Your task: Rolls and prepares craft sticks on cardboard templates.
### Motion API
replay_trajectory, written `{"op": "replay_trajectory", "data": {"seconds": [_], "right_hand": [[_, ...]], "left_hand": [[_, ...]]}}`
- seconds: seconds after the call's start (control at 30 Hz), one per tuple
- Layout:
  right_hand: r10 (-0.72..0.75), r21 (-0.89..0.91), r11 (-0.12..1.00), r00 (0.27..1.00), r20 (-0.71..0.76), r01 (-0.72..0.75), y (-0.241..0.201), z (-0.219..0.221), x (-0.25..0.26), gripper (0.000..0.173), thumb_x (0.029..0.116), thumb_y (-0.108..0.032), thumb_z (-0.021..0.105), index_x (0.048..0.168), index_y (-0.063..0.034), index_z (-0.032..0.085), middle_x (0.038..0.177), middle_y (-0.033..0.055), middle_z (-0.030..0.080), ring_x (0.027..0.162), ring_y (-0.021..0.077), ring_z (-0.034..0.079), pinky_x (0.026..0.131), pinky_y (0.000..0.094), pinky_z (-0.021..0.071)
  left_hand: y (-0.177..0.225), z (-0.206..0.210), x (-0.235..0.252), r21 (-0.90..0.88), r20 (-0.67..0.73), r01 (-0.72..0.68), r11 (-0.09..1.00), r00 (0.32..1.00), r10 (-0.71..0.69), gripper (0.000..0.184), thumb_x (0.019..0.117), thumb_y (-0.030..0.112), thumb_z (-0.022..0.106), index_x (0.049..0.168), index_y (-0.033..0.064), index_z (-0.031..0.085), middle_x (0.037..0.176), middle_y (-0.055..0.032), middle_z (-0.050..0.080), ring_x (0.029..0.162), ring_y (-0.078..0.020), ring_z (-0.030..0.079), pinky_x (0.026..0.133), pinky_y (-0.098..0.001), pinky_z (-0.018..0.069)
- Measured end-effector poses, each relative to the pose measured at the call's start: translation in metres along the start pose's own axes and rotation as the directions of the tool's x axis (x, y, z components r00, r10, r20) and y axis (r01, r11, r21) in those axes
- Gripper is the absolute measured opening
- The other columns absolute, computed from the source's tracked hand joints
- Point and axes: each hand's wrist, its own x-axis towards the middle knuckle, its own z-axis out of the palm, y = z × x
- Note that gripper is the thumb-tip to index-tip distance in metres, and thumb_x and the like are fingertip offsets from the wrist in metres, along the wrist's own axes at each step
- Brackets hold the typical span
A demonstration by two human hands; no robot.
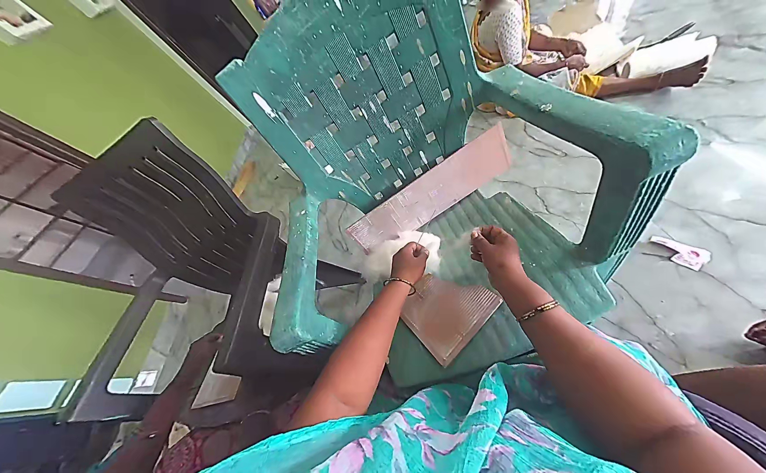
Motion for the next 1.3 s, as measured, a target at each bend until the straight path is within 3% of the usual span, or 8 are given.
{"op": "replay_trajectory", "data": {"seconds": [0.27, 0.33, 0.4, 0.67, 0.8, 1.0, 1.13, 1.3], "right_hand": [[-0.009, 0.057, 0.998, 0.997, 0.081, 0.004, -0.008, 0.001, 0.000, 0.014, 0.1019, -0.008, 0.062, 0.114, -0.0032, 0.060, 0.096, 0.0071, 0.068, 0.075, 0.0121, 0.065, 0.067, 0.0291, 0.0540], [-0.014, 0.062, 0.998, 0.992, 0.127, 0.006, -0.011, 0.002, -0.004, 0.011, 0.1016, -0.008, 0.063, 0.112, -0.0039, 0.060, 0.095, 0.0061, 0.069, 0.075, 0.0112, 0.064, 0.067, 0.0283, 0.0525], [-0.025, 0.070, 0.997, 0.984, 0.174, 0.013, -0.013, 0.005, -0.008, 0.007, 0.1013, -0.008, 0.063, 0.108, -0.0049, 0.061, 0.093, 0.0052, 0.069, 0.076, 0.0109, 0.064, 0.067, 0.0281, 0.0523], [-0.048, 0.089, 0.996, 0.936, 0.350, 0.018, -0.013, 0.019, -0.040, 0.002, 0.0996, -0.002, 0.062, 0.100, -0.0038, 0.062, 0.088, 0.0043, 0.067, 0.075, 0.0104, 0.064, 0.068, 0.0259, 0.0533], [-0.025, 0.118, 0.993, 0.929, 0.370, -0.020, -0.011, 0.020, -0.048, 0.005, 0.1010, -0.002, 0.060, 0.097, -0.0041, 0.062, 0.087, 0.0050, 0.069, 0.075, 0.0111, 0.065, 0.068, 0.0258, 0.0534], [0.009, 0.106, 0.993, 0.939, 0.343, -0.048, -0.011, 0.016, -0.049, 0.008, 0.1021, -0.006, 0.058, 0.096, -0.0076, 0.063, 0.090, 0.0025, 0.067, 0.079, 0.0116, 0.064, 0.069, 0.0278, 0.0529], [-0.058, 0.113, 0.994, 0.888, 0.457, 0.007, -0.005, 0.018, -0.048, 0.018, 0.0985, -0.002, 0.062, 0.116, -0.0037, 0.061, 0.097, 0.0046, 0.067, 0.085, 0.0121, 0.066, 0.075, 0.0301, 0.0555], [-0.062, 0.104, 0.994, 0.911, 0.407, 0.021, 0.000, 0.018, -0.045, 0.016, 0.0965, 0.004, 0.062, 0.111, -0.0010, 0.062, 0.083, 0.0038, 0.066, 0.070, 0.0103, 0.063, 0.067, 0.0266, 0.0546]], "left_hand": [[-0.005, -0.011, -0.006, -0.104, -0.269, -0.013, 0.995, 0.963, -0.016, 0.055, 0.0874, 0.016, 0.082, 0.133, -0.0053, 0.060, 0.144, -0.0323, 0.049, 0.138, -0.0445, 0.045, 0.115, -0.0551, 0.0392], [-0.004, -0.019, -0.018, -0.218, -0.405, -0.083, 0.973, 0.914, -0.013, 0.050, 0.0878, 0.019, 0.082, 0.128, -0.0038, 0.063, 0.141, -0.0305, 0.051, 0.131, -0.0408, 0.050, 0.108, -0.0526, 0.0435], [-0.002, -0.026, -0.033, -0.270, -0.451, -0.135, 0.953, 0.892, -0.001, 0.042, 0.0910, 0.025, 0.079, 0.123, 0.0022, 0.066, 0.137, -0.0237, 0.051, 0.103, -0.0284, 0.059, 0.083, -0.0409, 0.0521], [0.009, -0.037, -0.086, -0.571, -0.003, -0.099, 0.815, 0.993, 0.118, 0.035, 0.0999, 0.011, 0.065, 0.133, 0.0026, 0.061, 0.116, -0.0078, 0.064, 0.084, -0.0087, 0.056, 0.074, -0.0257, 0.0468], [0.004, -0.034, -0.096, -0.627, 0.003, -0.082, 0.774, 0.994, 0.108, 0.005, 0.0993, 0.004, 0.063, 0.099, -0.0007, 0.066, 0.077, 0.0014, 0.060, 0.064, -0.0021, 0.050, 0.061, -0.0187, 0.0430], [-0.001, -0.040, -0.111, -0.612, 0.000, -0.044, 0.790, 0.998, 0.055, 0.008, 0.1004, 0.006, 0.063, 0.095, 0.0003, 0.066, 0.076, 0.0014, 0.060, 0.063, -0.0025, 0.051, 0.061, -0.0181, 0.0435], [-0.003, -0.040, -0.116, -0.593, 0.011, -0.027, 0.804, 0.999, 0.042, 0.009, 0.1002, 0.006, 0.064, 0.095, -0.0003, 0.066, 0.076, 0.0015, 0.060, 0.063, -0.0026, 0.051, 0.061, -0.0184, 0.0437], [-0.007, -0.038, -0.119, -0.559, 0.006, -0.001, 0.829, 1.000, 0.006, 0.009, 0.0977, 0.007, 0.069, 0.096, -0.0009, 0.066, 0.077, 0.0006, 0.060, 0.064, -0.0028, 0.051, 0.062, -0.0190, 0.0443]]}}
